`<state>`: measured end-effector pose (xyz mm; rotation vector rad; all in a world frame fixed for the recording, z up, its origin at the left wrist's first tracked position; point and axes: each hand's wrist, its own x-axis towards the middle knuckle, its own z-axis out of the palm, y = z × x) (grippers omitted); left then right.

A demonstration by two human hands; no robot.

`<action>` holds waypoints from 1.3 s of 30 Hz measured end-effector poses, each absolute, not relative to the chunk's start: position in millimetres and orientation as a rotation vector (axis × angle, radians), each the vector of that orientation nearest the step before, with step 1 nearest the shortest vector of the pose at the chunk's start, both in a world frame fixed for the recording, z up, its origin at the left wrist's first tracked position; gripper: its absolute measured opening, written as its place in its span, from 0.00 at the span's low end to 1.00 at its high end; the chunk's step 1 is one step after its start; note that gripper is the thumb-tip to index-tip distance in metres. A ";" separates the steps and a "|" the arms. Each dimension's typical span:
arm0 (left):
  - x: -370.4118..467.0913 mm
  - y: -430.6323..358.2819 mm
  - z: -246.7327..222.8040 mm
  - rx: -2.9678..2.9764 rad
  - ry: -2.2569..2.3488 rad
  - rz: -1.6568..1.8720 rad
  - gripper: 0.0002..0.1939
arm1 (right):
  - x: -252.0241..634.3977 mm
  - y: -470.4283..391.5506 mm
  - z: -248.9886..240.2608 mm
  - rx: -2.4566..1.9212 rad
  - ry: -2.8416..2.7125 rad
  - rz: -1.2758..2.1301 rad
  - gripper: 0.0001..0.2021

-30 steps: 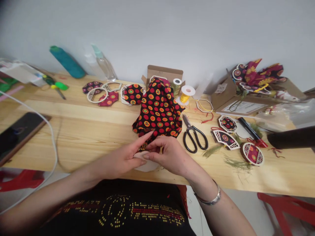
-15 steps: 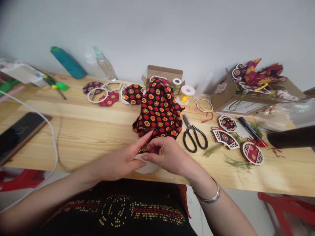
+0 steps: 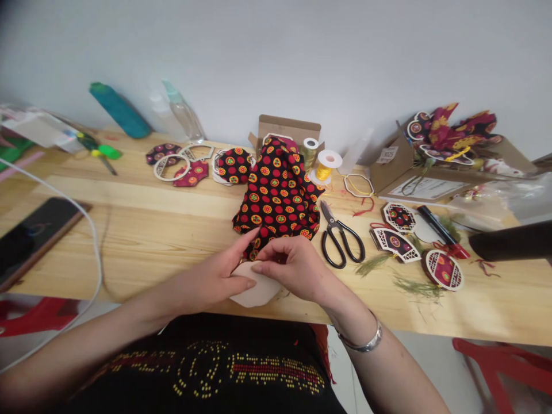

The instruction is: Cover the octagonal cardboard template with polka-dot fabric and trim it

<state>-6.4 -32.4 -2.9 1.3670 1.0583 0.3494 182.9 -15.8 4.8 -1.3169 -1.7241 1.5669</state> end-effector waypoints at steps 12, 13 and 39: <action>-6.9 -35.6 3.0 0.816 0.942 0.542 0.20 | 187.9 -11.9 -3.4 -1.339 -1.504 1.657 0.10; -7.2 -35.3 2.2 0.806 0.926 0.540 0.20 | 188.0 -11.6 -3.8 -1.343 -1.501 1.657 0.10; -10.5 -37.0 4.4 1.287 1.141 0.415 0.10 | 188.9 -12.1 -13.0 -1.336 -1.495 1.614 0.07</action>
